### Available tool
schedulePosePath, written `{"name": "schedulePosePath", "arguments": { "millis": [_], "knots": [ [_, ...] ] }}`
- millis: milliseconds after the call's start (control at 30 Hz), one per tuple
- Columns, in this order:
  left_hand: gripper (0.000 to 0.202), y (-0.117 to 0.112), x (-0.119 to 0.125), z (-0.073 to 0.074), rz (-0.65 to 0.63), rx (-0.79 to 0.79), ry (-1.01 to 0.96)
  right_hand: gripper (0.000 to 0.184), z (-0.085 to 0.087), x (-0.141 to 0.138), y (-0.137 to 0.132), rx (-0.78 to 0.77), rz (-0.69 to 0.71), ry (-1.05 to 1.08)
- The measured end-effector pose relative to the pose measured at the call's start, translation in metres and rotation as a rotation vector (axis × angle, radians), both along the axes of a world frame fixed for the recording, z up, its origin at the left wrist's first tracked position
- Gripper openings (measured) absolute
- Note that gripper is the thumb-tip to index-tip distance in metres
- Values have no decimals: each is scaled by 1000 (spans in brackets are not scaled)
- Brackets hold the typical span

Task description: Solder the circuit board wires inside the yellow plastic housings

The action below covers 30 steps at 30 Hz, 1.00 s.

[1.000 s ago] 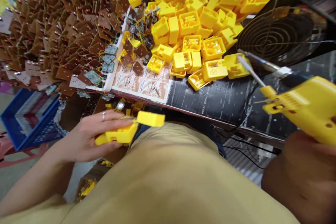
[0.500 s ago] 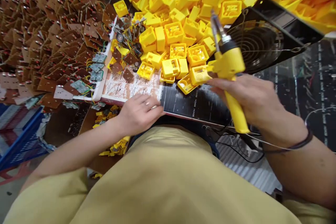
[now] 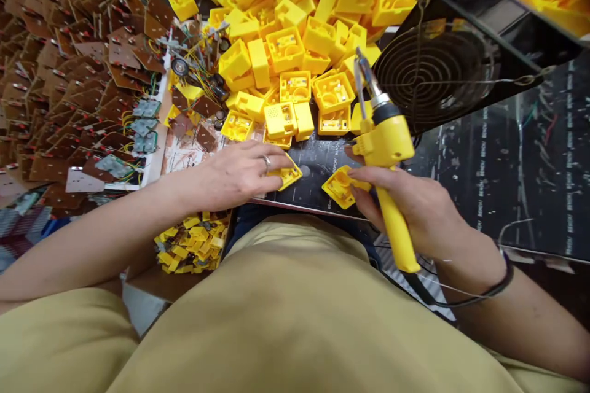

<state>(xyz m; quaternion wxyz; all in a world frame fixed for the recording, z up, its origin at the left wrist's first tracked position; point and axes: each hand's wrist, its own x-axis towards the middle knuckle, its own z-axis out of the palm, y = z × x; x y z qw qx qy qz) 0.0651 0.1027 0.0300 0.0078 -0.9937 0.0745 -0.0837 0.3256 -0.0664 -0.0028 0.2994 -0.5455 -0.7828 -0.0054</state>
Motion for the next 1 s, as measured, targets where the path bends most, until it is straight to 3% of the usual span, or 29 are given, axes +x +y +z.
{"name": "schedulePosePath", "arguments": {
  "millis": [67, 167, 233, 300, 367, 433, 500, 567, 633, 767, 833, 900, 1000],
  "knots": [
    [19, -3, -5, 3, 90, 12, -44, 29, -5, -2, -3, 52, -40, -55],
    [28, -24, -3, 2, 381, 74, -116, 44, -9, -2, -2, 147, -114, -148],
    [50, -40, 3, -1, 563, 142, -47, 57, -12, -3, 1, 165, -137, -224],
    [56, -50, 7, -4, 644, 188, 81, 58, -17, -6, 3, 176, -161, -304],
    [42, -49, 9, -5, 595, 157, 175, 42, -22, -8, 1, 169, -157, -301],
    [30, -41, 6, -7, 412, 66, 201, 34, -25, -8, -3, 126, -111, -241],
    [34, -30, 2, -10, 214, -36, 152, 40, -23, -6, -8, 77, -89, -202],
    [40, -24, -2, -12, 133, -98, 72, 48, -19, -3, -9, 44, -99, -205],
    [44, -25, -3, -14, 156, -122, -9, 48, -16, -1, -5, 30, -68, -180],
    [33, -49, -3, -21, 398, -146, -122, 38, -21, -5, 7, 71, 52, -140],
    [33, -60, -1, -29, 472, -136, -141, 34, -23, -10, 7, 137, 24, -186],
    [27, -64, 0, -36, 461, -136, -183, 33, -23, -13, 1, 172, -35, -237],
    [39, -54, 1, -40, 471, -146, -260, 47, -16, -10, -9, 141, -97, -265]
  ]
}}
